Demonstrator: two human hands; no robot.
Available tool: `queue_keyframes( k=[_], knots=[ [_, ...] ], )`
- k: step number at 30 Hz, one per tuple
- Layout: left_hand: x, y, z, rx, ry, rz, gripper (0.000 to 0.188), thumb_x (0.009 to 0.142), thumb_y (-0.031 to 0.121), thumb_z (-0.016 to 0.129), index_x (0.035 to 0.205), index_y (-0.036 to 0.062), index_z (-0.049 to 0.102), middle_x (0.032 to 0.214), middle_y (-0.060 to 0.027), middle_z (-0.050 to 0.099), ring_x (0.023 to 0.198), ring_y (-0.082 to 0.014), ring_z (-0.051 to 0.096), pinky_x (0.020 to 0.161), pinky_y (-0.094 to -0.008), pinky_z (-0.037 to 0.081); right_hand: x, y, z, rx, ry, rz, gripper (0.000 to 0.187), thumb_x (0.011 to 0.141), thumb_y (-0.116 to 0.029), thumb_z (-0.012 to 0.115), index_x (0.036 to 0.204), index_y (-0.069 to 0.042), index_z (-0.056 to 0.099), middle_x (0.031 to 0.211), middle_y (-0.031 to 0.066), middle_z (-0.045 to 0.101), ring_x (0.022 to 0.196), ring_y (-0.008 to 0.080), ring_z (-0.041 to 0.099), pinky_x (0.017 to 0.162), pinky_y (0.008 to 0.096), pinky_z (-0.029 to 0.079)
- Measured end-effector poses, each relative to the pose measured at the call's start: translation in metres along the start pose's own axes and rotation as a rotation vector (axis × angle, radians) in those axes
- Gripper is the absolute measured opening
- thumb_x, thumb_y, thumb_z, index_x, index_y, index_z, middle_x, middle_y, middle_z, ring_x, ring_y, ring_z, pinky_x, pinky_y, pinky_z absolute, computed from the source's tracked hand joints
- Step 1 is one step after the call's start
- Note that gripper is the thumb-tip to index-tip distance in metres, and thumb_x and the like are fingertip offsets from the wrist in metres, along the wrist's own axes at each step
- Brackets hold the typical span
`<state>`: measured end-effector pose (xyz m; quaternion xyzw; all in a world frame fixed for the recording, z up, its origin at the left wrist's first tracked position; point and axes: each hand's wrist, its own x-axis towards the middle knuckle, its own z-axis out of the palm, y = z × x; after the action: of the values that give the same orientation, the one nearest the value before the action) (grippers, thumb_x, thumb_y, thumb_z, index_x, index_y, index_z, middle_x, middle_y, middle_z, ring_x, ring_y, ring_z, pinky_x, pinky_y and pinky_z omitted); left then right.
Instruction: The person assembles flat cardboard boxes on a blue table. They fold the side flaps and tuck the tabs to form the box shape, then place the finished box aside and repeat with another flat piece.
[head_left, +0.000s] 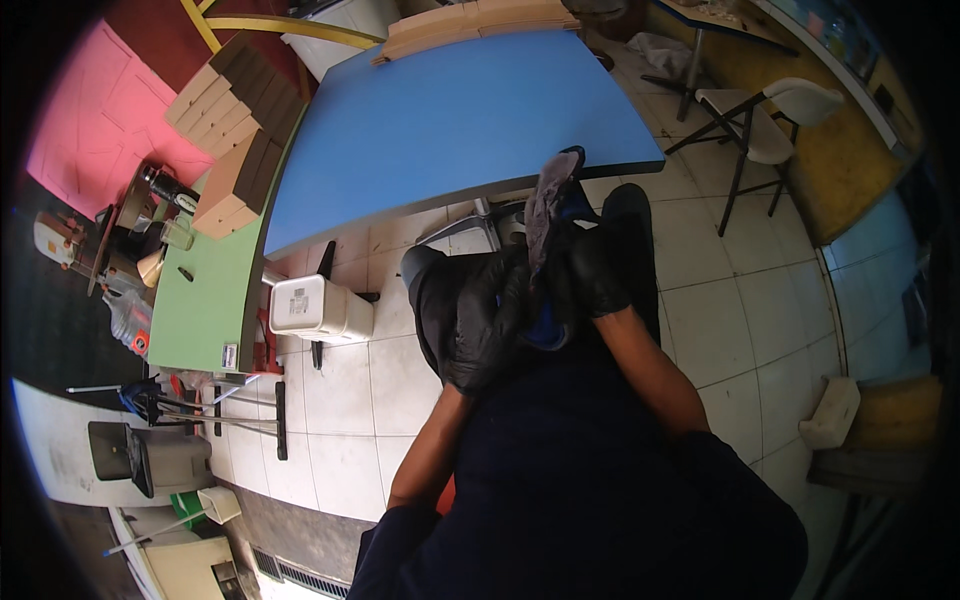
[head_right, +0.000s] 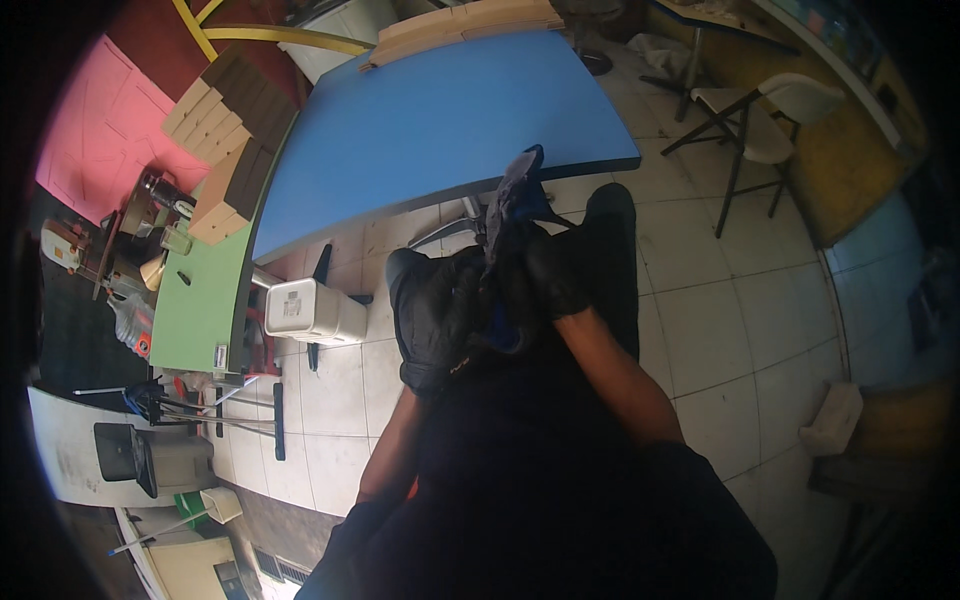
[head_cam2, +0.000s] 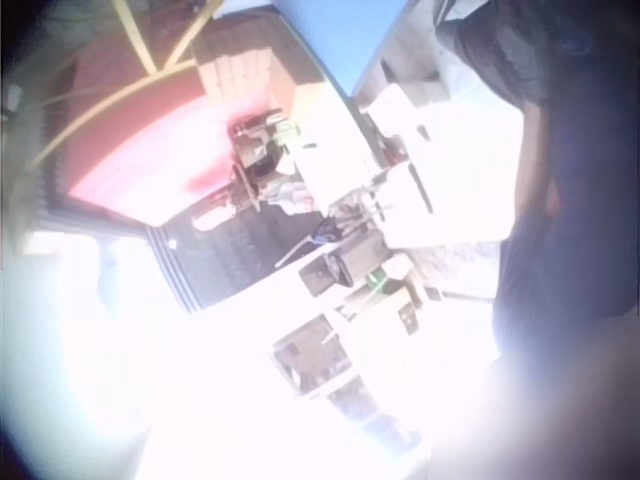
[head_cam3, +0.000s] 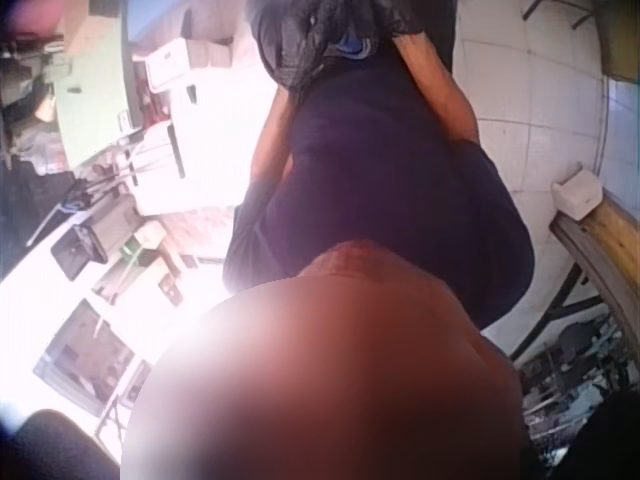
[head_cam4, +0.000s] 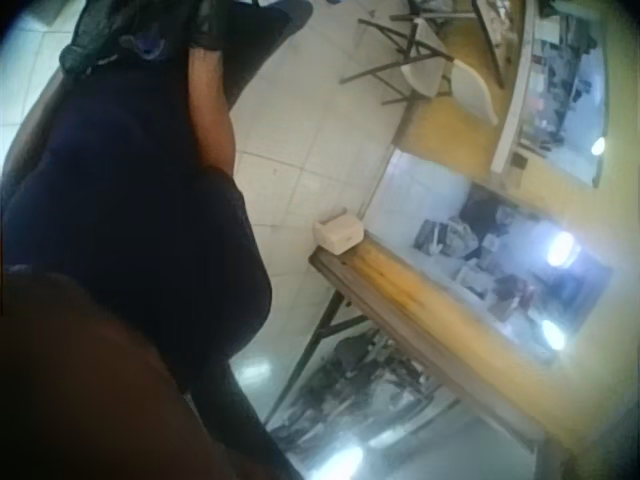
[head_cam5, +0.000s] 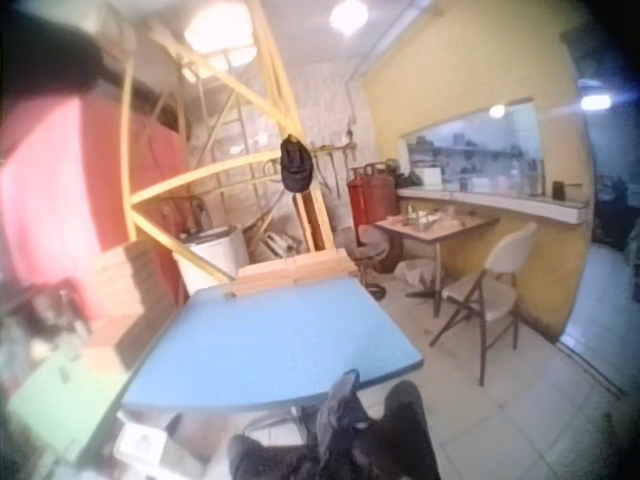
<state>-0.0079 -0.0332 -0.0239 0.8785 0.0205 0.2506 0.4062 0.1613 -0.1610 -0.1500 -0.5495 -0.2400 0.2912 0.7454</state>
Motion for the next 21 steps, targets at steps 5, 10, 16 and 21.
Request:
queue_keyframes(
  k=[5,10,16,21],
  knots=[
    [-0.002,-0.017,0.019,-0.344,-0.174,-0.292,0.026,0.098,0.022,0.071,0.104,-0.0034,0.070,0.088,-0.0100,0.071,0.076,-0.0186,0.066,0.069,-0.0351,0.052,-0.008,-0.031,0.004,-0.960,-0.039,-0.447,0.039,0.107,-0.021,0.054,0.141,-0.002,0.053,0.132,0.0170,0.062,0.110,0.0241,0.066,0.095,0.0368,0.054],
    [0.000,-0.022,0.007,-0.735,0.053,-0.498,0.023,0.098,0.021,0.072,0.095,-0.0009,0.068,0.075,-0.0018,0.064,0.066,-0.0111,0.057,0.059,-0.0332,0.047,-0.039,-0.093,0.037,-1.184,0.160,-0.500,0.064,0.095,-0.019,0.073,0.148,0.000,0.044,0.137,0.0215,0.059,0.110,0.0281,0.068,0.094,0.0418,0.053],
    [0.011,0.007,-0.040,-0.445,-0.094,-0.368,0.027,0.096,0.018,0.074,0.108,-0.0045,0.068,0.093,-0.0055,0.067,0.086,-0.0145,0.063,0.077,-0.0332,0.053,-0.041,-0.129,0.072,-0.681,-0.329,-0.363,0.059,0.095,-0.037,0.074,0.135,0.002,0.056,0.118,0.0184,0.066,0.111,0.0309,0.065,0.096,0.0403,0.050],
    [0.015,0.020,-0.053,-0.178,0.161,-0.094,0.063,0.091,0.016,0.077,0.145,-0.0034,0.050,0.130,-0.0208,0.064,0.125,-0.0275,0.061,0.102,-0.0358,0.050,-0.040,-0.110,0.072,-0.235,-0.060,-0.258,0.037,0.093,-0.019,0.069,0.124,0.001,0.064,0.120,0.0143,0.068,0.109,0.0230,0.064,0.095,0.0375,0.051]
  ],
)
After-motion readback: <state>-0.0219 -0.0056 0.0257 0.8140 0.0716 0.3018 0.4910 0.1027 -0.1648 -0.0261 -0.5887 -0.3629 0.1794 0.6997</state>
